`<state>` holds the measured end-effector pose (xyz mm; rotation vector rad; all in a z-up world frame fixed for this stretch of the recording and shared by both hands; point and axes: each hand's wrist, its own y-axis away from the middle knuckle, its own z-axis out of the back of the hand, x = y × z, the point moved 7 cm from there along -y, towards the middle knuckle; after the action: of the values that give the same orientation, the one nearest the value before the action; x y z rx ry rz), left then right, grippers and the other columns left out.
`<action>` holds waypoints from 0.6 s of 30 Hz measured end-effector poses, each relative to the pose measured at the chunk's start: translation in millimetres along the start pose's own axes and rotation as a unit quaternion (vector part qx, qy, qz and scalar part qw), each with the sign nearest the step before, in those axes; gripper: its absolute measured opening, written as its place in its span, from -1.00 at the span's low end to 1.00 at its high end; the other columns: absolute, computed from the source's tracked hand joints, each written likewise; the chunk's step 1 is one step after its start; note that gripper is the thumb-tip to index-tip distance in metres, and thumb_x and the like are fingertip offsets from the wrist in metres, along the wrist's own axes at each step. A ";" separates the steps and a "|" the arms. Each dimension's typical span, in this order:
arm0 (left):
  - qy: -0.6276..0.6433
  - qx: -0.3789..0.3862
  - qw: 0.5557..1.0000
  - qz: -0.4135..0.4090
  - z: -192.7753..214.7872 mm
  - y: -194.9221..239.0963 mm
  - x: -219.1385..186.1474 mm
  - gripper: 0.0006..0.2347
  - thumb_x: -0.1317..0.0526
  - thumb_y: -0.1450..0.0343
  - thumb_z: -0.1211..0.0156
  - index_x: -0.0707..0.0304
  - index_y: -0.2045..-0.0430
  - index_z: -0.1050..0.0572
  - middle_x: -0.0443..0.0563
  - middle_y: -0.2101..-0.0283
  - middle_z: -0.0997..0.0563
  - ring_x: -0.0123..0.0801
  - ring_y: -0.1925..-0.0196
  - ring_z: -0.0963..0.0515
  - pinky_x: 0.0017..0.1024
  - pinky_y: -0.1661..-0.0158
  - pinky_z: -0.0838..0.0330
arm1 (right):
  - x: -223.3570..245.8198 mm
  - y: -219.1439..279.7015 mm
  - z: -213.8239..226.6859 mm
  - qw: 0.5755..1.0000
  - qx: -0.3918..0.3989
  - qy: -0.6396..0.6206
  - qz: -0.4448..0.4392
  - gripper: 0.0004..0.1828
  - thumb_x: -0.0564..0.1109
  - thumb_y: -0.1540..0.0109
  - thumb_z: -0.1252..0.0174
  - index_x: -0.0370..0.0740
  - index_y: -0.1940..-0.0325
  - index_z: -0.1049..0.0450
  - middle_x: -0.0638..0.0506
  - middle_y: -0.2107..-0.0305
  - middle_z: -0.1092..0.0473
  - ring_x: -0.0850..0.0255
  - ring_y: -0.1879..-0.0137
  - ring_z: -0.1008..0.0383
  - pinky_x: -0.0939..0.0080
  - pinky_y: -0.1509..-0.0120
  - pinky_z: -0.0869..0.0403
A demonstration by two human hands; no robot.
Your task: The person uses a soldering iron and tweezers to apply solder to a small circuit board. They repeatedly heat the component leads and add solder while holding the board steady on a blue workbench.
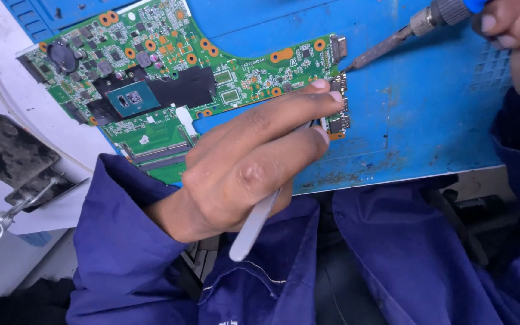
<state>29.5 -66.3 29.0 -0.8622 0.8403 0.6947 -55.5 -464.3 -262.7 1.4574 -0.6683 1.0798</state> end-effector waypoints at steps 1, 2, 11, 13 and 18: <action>0.016 0.016 1.000 0.019 0.0 1.3 2.9 -0.76 0.40 -0.66 0.30 0.51 0.21 -0.43 0.42 0.04 -0.60 0.26 -0.02 -0.80 -0.04 -0.06 -0.86 | -13.0 2.6 7.2 0.999 -0.034 0.012 0.003 -0.69 0.24 -0.57 0.24 0.05 -0.17 -0.20 0.18 0.14 -0.11 0.36 0.07 -0.07 0.34 -0.22 -0.22; 0.031 0.032 0.998 0.039 -0.1 2.6 5.8 -0.81 0.45 -0.65 0.22 0.50 0.17 -0.44 0.41 0.00 -0.60 0.27 -0.07 -0.79 -0.05 -0.09 -0.86 | -25.7 5.2 14.7 0.997 -0.067 0.024 0.006 -0.35 0.50 -0.55 0.26 0.04 -0.44 -0.23 0.16 0.08 -0.12 0.32 0.02 -0.08 0.28 -0.30 -0.24; 0.138 0.027 0.988 0.067 5.1 -0.4 20.2 -0.81 0.67 -0.56 0.17 0.48 0.21 -0.38 0.42 0.00 -0.59 0.32 -0.12 -0.74 -0.06 -0.18 -0.79 | -230.0 -6.2 96.0 0.983 -0.014 -0.045 0.177 -0.84 0.02 -0.52 0.26 0.03 0.04 -0.23 0.18 0.05 -0.23 0.28 -0.21 -0.26 0.24 -0.52 -0.29; 0.174 0.008 0.981 0.088 4.7 3.0 24.6 -0.82 0.66 -0.58 0.12 0.47 0.21 -0.40 0.38 -0.01 -0.58 0.29 -0.15 -0.71 -0.02 -0.27 -0.76 | -368.5 29.6 194.3 0.953 0.072 -0.157 0.250 -0.92 0.07 -0.31 0.16 0.13 0.20 -0.21 0.28 0.23 -0.22 0.42 -0.01 -0.24 0.34 -0.29 -0.29; 0.287 -0.009 0.949 0.132 3.6 15.0 39.6 -0.80 0.63 -0.64 0.10 0.35 0.09 -0.42 0.28 -0.13 -0.53 0.14 -0.33 -0.60 0.07 -0.55 -0.64 | -409.0 -23.7 184.8 0.991 0.034 -0.126 0.027 -0.83 -0.01 -0.27 0.12 0.13 0.39 -0.06 0.34 0.39 -0.08 0.44 0.25 -0.08 0.45 0.08 -0.15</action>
<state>38.3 -48.7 -8.6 -0.9955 1.4949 0.6898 -159.1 -707.7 -626.1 1.6601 -0.8599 0.9751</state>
